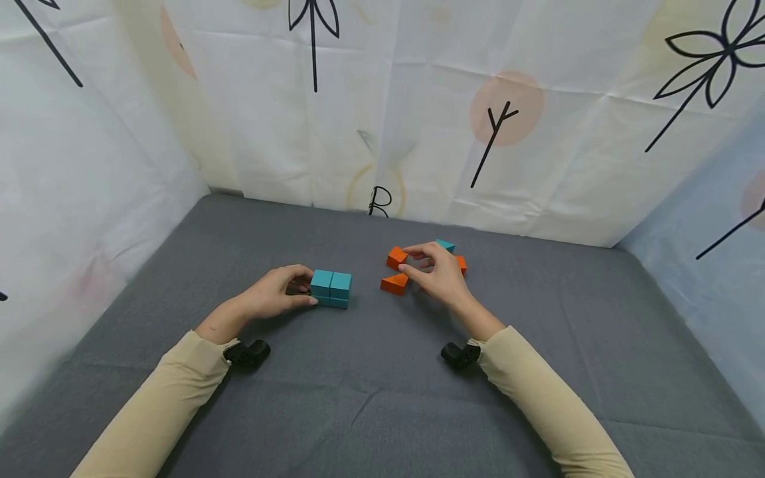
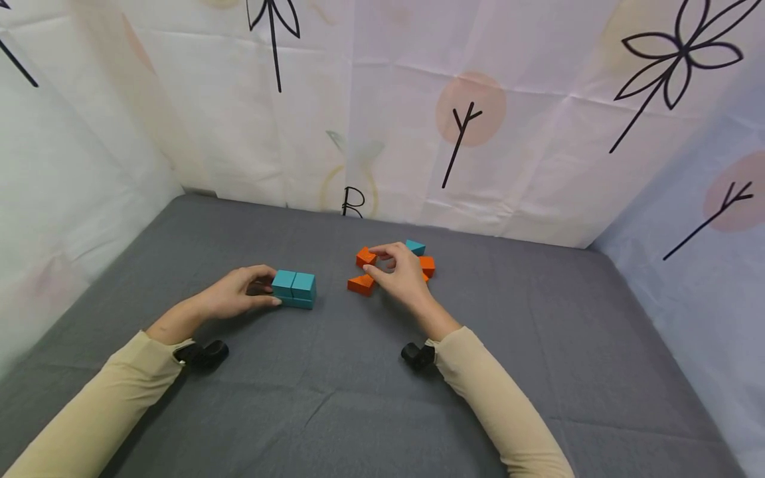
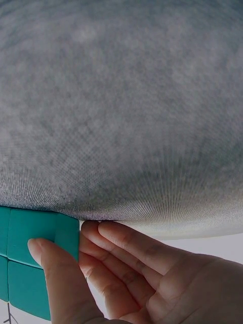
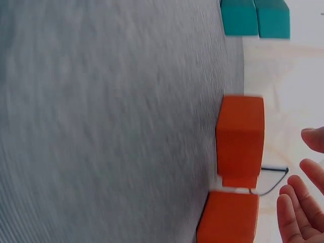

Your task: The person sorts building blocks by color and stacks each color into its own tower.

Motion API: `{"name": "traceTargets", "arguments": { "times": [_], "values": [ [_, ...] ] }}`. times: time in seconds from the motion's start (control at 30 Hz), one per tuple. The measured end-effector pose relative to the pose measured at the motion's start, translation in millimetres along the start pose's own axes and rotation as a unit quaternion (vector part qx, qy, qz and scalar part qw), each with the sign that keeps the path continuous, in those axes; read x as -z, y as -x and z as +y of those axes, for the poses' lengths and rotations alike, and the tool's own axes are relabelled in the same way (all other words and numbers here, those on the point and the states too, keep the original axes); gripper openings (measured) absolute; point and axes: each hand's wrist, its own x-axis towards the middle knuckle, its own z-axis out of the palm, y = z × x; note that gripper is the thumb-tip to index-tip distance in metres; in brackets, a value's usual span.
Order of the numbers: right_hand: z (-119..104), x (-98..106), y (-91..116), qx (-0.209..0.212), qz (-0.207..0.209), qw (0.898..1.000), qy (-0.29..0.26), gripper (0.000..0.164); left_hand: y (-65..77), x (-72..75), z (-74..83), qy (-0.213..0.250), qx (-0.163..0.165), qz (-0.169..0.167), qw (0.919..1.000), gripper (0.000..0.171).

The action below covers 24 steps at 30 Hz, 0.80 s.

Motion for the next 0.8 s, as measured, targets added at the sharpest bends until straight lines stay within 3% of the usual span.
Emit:
{"name": "traceTargets", "arguments": {
  "times": [0.4, 0.8],
  "values": [
    [20.6, 13.7, -9.9, -0.012, 0.050, 0.998, 0.031, 0.034, 0.1, -0.3, 0.1, 0.005, 0.000, 0.002, 1.0000, 0.037],
    [30.4, 22.7, -17.2, -0.036, 0.062, 0.996, 0.050, 0.034, 0.5, 0.4, -0.4, 0.007, -0.006, 0.000, 1.0000, 0.037]
  ]
}}
